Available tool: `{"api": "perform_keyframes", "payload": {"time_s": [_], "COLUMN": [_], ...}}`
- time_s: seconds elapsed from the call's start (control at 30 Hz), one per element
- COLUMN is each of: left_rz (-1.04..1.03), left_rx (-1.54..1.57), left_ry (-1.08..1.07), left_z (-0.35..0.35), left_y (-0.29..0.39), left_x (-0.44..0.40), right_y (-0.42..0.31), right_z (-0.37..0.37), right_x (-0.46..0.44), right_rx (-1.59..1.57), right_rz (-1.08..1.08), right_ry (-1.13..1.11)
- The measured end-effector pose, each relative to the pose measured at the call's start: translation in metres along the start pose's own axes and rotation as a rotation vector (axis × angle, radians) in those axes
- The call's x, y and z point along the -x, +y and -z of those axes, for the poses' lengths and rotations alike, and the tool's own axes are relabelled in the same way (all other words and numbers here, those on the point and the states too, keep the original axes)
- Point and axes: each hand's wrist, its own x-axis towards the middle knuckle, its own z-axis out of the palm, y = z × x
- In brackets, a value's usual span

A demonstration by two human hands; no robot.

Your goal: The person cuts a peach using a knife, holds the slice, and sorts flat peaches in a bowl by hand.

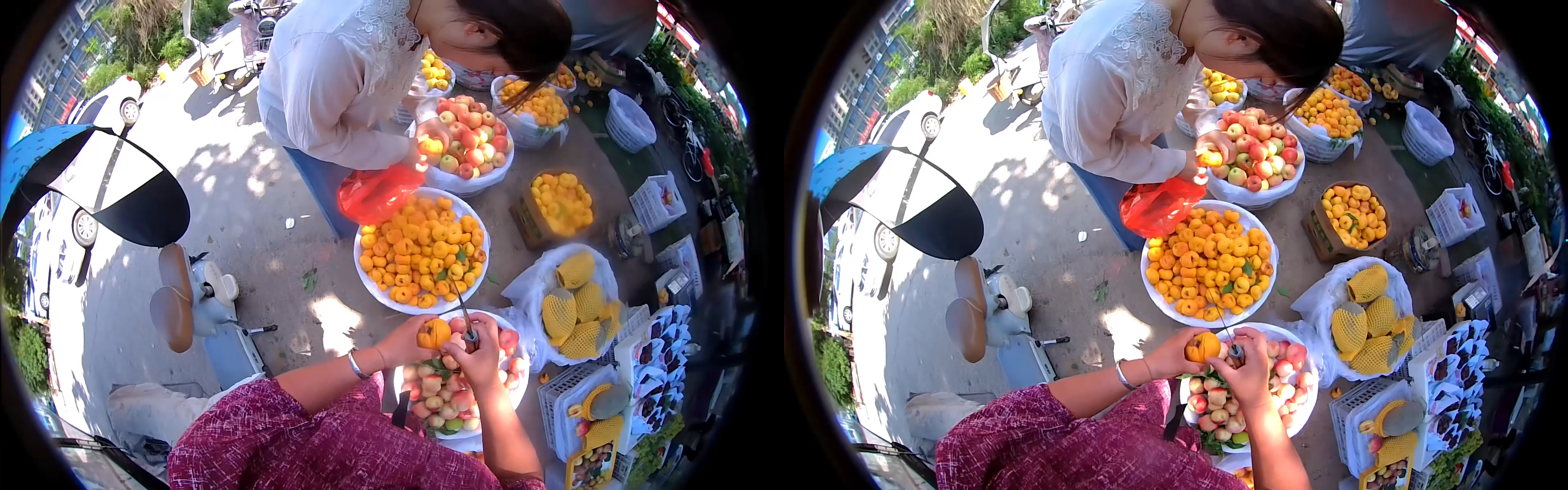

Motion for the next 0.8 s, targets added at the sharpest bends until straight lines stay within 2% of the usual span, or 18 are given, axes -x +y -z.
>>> {"api": "perform_keyframes", "payload": {"time_s": [0.13,0.17,0.27,0.3,0.43,0.53,0.8], "left_rz": [0.066,0.052,0.076,0.095,0.028,-0.001,-0.042], "left_rx": [-0.016,-0.06,-0.107,-0.107,-0.191,-0.194,-0.225], "left_ry": [-0.067,-0.057,-0.106,-0.135,-0.167,-0.169,-0.147], "left_z": [-0.017,-0.026,-0.034,-0.035,-0.042,-0.045,-0.053], "left_y": [0.029,0.018,0.017,0.021,0.014,0.017,0.01], "left_x": [0.022,0.024,0.031,0.033,0.035,0.032,0.032], "right_y": [0.017,0.017,0.042,0.02,0.037,0.033,0.047], "right_z": [-0.017,-0.018,-0.026,-0.017,-0.018,-0.017,-0.008], "right_x": [0.044,0.054,0.084,0.079,0.094,0.101,0.107], "right_rx": [0.019,-0.026,-0.093,-0.116,-0.129,-0.319,-0.362], "right_rz": [-0.162,-0.345,-0.476,-0.545,-0.432,-0.59,-0.696], "right_ry": [0.051,0.026,0.111,0.076,0.136,0.157,0.118]}}
